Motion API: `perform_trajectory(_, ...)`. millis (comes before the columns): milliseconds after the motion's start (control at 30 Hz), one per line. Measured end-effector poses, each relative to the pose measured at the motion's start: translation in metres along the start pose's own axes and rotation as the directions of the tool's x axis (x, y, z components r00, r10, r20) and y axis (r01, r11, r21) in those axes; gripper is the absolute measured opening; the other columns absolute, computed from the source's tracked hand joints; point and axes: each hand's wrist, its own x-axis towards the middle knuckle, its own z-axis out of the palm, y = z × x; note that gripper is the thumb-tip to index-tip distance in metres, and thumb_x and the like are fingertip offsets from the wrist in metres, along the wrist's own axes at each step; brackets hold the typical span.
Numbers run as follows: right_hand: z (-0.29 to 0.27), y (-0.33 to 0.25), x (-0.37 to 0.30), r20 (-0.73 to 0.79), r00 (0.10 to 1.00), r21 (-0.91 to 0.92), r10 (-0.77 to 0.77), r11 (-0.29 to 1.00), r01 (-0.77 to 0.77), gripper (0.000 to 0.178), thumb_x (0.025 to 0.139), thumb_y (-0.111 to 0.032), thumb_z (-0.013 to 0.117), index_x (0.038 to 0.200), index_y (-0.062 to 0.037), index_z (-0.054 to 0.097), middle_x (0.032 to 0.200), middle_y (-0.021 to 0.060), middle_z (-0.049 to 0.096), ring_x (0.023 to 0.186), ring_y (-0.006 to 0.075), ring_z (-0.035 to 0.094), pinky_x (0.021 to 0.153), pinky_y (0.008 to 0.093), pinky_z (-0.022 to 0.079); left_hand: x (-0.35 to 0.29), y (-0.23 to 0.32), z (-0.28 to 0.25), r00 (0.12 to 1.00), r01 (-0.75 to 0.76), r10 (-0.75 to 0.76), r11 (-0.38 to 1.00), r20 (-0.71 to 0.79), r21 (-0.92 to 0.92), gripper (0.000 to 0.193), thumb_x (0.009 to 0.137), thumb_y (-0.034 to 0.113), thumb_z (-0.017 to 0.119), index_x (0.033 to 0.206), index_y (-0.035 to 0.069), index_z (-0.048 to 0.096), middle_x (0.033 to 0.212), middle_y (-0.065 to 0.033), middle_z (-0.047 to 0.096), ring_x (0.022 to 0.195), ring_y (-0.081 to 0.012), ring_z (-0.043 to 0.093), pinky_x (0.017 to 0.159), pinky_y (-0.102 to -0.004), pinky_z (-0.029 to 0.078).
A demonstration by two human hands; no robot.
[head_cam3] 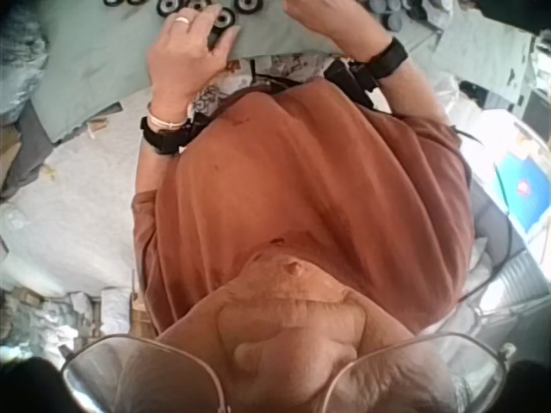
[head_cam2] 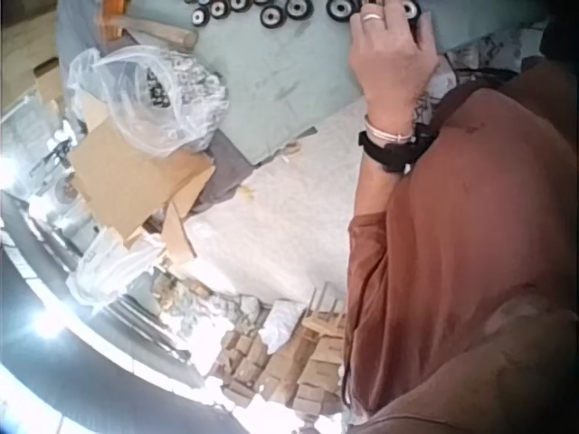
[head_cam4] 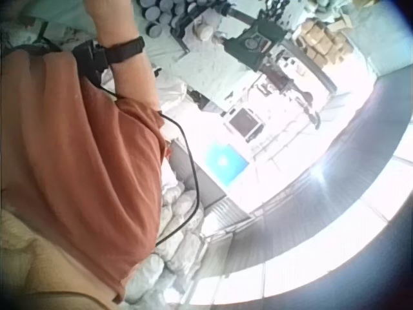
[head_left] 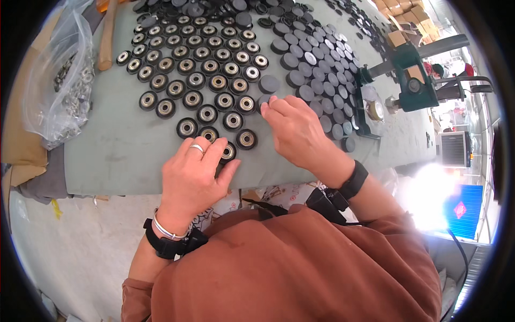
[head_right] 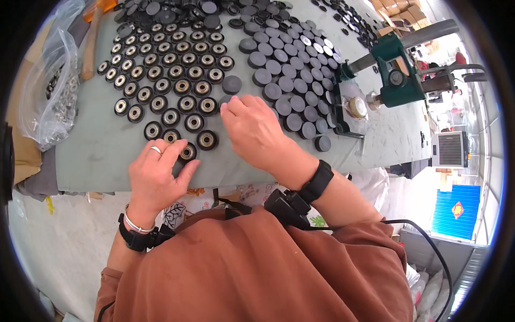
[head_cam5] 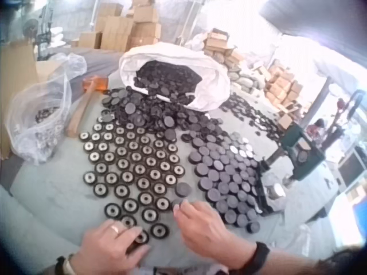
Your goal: Assembling black rubber circular components onto metal rings/bearings at a workstation.
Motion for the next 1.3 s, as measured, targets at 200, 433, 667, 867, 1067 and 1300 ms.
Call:
perform_trajectory(200,-0.007,0.007,-0.004,0.132,0.991,-0.007,0.027,1.000,-0.026,0.031,0.071,0.000,0.062,0.102,0.0007,0.061,0.101,0.0107,0.060,0.083,0.0283,0.055,0.076,0.0366,0.046,0.001,0.000,0.003,0.999,-0.008,0.009,1.000,-0.032,0.008,0.033,0.067,0.020,0.077,0.094,0.006,0.064,0.076,-0.0046,0.055,0.070,-0.0216,0.056,0.054,-0.0316,0.046)
perform_trajectory(433,-0.004,0.008,0.011,-0.132,0.989,-0.083,0.063,0.994,-0.074,0.036,0.082,-0.025,0.059,0.108,-0.0004,0.059,0.117,0.0142,0.054,0.109,0.0282,0.048,0.086,0.0397,0.039,0.000,0.004,-0.005,1.000,-0.015,0.015,1.000,-0.001,0.026,0.032,0.068,0.021,0.076,0.094,0.007,0.064,0.076,-0.0052,0.055,0.070,-0.0226,0.057,0.054,-0.0326,0.046)
perform_trajectory(667,0.017,0.030,-0.004,0.141,0.969,-0.382,0.205,0.914,-0.138,0.044,0.094,-0.030,0.042,0.126,-0.0006,0.047,0.129,0.0144,0.048,0.128,0.0269,0.037,0.098,0.0533,0.025,0.003,0.002,-0.001,1.000,0.000,-0.001,1.000,0.013,0.026,0.033,0.067,0.022,0.076,0.094,0.007,0.064,0.075,-0.0054,0.056,0.069,-0.0227,0.057,0.053,-0.0325,0.047)
perform_trajectory(867,-0.020,0.036,0.024,0.220,0.939,-0.179,0.263,0.957,-0.227,0.040,0.090,-0.031,0.051,0.121,-0.0062,0.051,0.124,0.0113,0.051,0.121,0.0252,0.045,0.093,0.0512,0.033,0.008,0.000,-0.004,0.999,0.004,-0.004,1.000,0.040,0.009,0.038,0.065,0.025,0.077,0.096,0.007,0.064,0.074,-0.0045,0.055,0.066,-0.0215,0.057,0.051,-0.0324,0.046)
perform_trajectory(1067,-0.009,0.099,0.108,-0.034,0.995,-0.040,0.096,0.994,-0.097,0.036,0.089,-0.032,0.052,0.117,-0.0095,0.053,0.112,0.0117,0.059,0.101,0.0288,0.058,0.080,0.0418,0.044,0.028,0.000,-0.029,0.997,0.008,-0.007,1.000,0.079,-0.010,0.056,0.062,0.030,0.081,0.109,0.007,0.062,0.070,-0.0040,0.053,0.060,-0.0186,0.055,0.048,-0.0318,0.043)
perform_trajectory(1300,0.036,0.129,0.191,-0.036,0.984,-0.082,0.176,0.981,-0.179,0.025,0.086,-0.027,0.057,0.105,-0.0111,0.064,0.100,0.0094,0.063,0.087,0.0295,0.061,0.082,0.0436,0.045,0.128,-0.092,-0.038,0.963,0.066,-0.067,0.998,-0.261,-0.012,0.027,0.077,0.014,0.072,0.101,0.006,0.063,0.064,-0.0029,0.050,0.056,-0.0144,0.048,0.050,-0.0269,0.040)
